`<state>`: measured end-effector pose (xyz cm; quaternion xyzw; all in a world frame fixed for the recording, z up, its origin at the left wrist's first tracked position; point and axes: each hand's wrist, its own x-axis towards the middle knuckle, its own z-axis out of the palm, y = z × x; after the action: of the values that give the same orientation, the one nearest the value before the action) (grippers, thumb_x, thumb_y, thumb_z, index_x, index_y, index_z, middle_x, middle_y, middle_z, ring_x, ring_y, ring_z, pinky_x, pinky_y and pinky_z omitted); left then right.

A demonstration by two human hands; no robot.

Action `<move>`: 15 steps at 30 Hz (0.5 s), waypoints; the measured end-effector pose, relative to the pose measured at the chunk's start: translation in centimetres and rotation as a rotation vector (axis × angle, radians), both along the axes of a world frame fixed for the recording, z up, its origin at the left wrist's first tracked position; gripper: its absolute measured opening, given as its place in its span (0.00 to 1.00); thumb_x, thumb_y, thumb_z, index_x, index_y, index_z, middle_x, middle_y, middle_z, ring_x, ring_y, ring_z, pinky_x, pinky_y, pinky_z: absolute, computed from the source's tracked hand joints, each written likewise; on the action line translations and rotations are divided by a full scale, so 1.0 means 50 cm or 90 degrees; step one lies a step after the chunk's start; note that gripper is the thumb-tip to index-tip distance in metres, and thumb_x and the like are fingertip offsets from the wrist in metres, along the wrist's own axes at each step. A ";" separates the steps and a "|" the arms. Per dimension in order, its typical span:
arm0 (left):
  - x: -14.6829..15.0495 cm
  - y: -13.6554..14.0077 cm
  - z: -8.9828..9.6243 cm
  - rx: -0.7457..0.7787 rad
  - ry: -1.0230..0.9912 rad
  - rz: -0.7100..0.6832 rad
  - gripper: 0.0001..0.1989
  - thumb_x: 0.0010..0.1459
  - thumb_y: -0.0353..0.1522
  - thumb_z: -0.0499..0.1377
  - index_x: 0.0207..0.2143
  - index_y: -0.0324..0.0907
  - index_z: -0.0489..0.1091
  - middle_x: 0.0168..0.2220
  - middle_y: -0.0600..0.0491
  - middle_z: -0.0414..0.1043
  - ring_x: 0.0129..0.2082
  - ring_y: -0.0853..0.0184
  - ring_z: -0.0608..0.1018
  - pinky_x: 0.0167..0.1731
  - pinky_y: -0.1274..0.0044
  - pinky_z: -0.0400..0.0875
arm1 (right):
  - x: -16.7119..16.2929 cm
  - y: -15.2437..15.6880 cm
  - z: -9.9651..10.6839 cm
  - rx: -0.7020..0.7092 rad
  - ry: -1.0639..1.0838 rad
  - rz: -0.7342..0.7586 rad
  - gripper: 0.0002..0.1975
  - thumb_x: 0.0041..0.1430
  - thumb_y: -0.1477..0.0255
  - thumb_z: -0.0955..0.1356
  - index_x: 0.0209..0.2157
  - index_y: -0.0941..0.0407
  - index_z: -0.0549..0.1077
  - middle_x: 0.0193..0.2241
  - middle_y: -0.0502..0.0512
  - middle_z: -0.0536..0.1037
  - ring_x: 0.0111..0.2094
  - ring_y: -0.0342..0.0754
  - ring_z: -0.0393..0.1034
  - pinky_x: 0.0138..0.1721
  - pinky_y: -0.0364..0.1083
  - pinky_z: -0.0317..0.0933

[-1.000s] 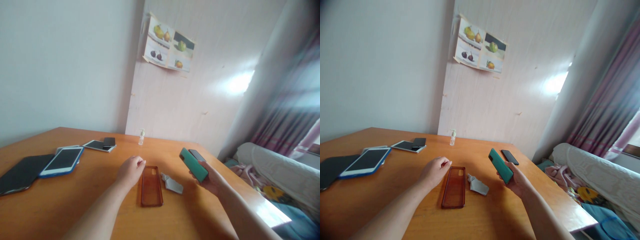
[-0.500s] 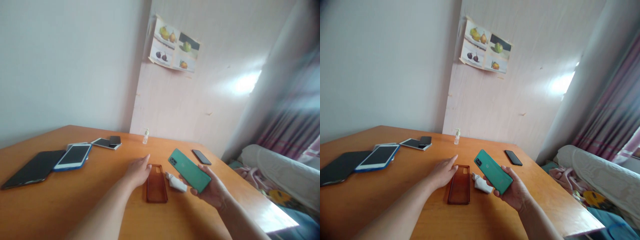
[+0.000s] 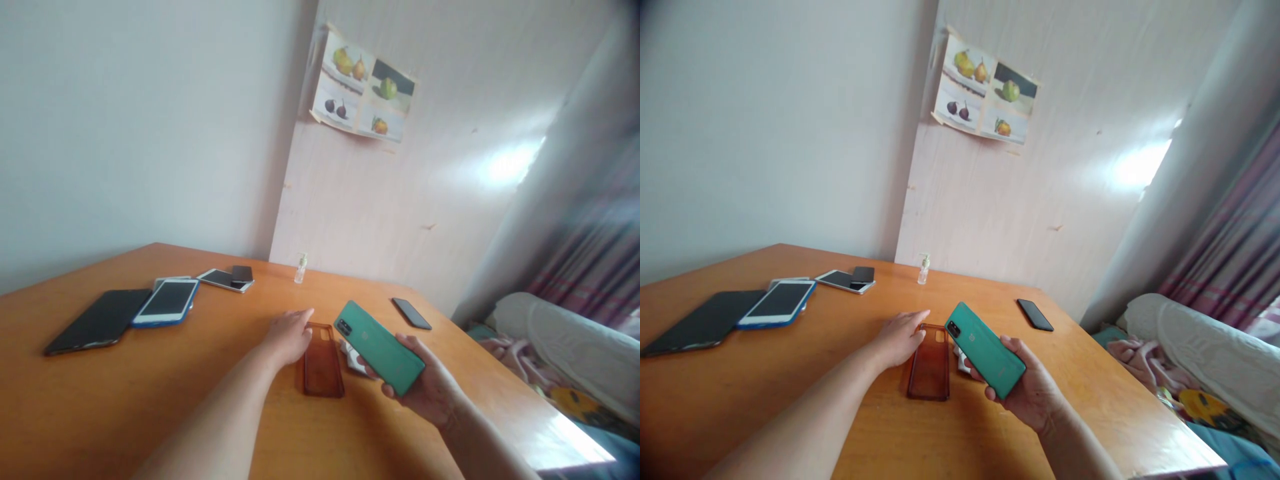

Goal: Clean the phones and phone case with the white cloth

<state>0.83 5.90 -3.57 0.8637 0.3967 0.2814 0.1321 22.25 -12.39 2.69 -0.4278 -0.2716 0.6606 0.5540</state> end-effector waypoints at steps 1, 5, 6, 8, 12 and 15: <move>0.000 -0.001 0.000 -0.001 0.002 -0.001 0.24 0.57 0.32 0.52 0.57 0.47 0.66 0.54 0.49 0.72 0.54 0.57 0.72 0.52 0.68 0.62 | -0.003 -0.001 0.000 0.005 0.002 0.012 0.25 0.62 0.57 0.63 0.53 0.60 0.67 0.46 0.69 0.77 0.40 0.55 0.75 0.24 0.42 0.64; -0.001 -0.003 0.003 -0.004 0.002 0.018 0.21 0.57 0.31 0.51 0.52 0.48 0.69 0.48 0.50 0.76 0.48 0.57 0.75 0.46 0.67 0.64 | -0.014 -0.002 0.000 0.017 -0.011 0.038 0.26 0.62 0.56 0.62 0.52 0.61 0.69 0.46 0.70 0.77 0.41 0.54 0.74 0.24 0.41 0.63; -0.001 -0.003 0.005 -0.005 0.001 0.024 0.20 0.57 0.30 0.51 0.51 0.48 0.70 0.48 0.50 0.77 0.47 0.57 0.75 0.45 0.68 0.65 | -0.017 -0.002 -0.001 0.019 -0.027 0.033 0.26 0.62 0.56 0.62 0.51 0.61 0.70 0.46 0.70 0.77 0.41 0.54 0.74 0.24 0.41 0.63; -0.002 -0.002 0.007 -0.009 -0.001 0.038 0.18 0.57 0.30 0.50 0.48 0.49 0.71 0.48 0.51 0.77 0.47 0.57 0.75 0.44 0.68 0.65 | -0.023 -0.003 0.000 0.031 -0.084 0.012 0.24 0.61 0.57 0.63 0.50 0.60 0.71 0.45 0.68 0.77 0.40 0.53 0.74 0.24 0.41 0.62; -0.004 0.002 0.013 -0.036 -0.008 0.064 0.16 0.58 0.30 0.49 0.43 0.49 0.72 0.47 0.52 0.77 0.48 0.59 0.75 0.44 0.70 0.65 | -0.043 -0.012 0.012 0.089 -0.285 -0.051 0.19 0.59 0.60 0.66 0.46 0.58 0.73 0.40 0.62 0.78 0.37 0.51 0.73 0.24 0.41 0.62; -0.008 0.004 0.018 -0.069 -0.013 0.076 0.15 0.57 0.30 0.50 0.42 0.49 0.73 0.46 0.53 0.78 0.47 0.60 0.76 0.42 0.72 0.65 | -0.065 -0.014 0.022 0.081 -0.464 -0.083 0.21 0.56 0.60 0.68 0.48 0.57 0.71 0.35 0.57 0.78 0.37 0.51 0.72 0.26 0.43 0.63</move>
<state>0.45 6.10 -2.67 0.8271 0.4609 0.2759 0.1657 18.99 -13.11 3.79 -0.6159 -0.4635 0.4104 0.4873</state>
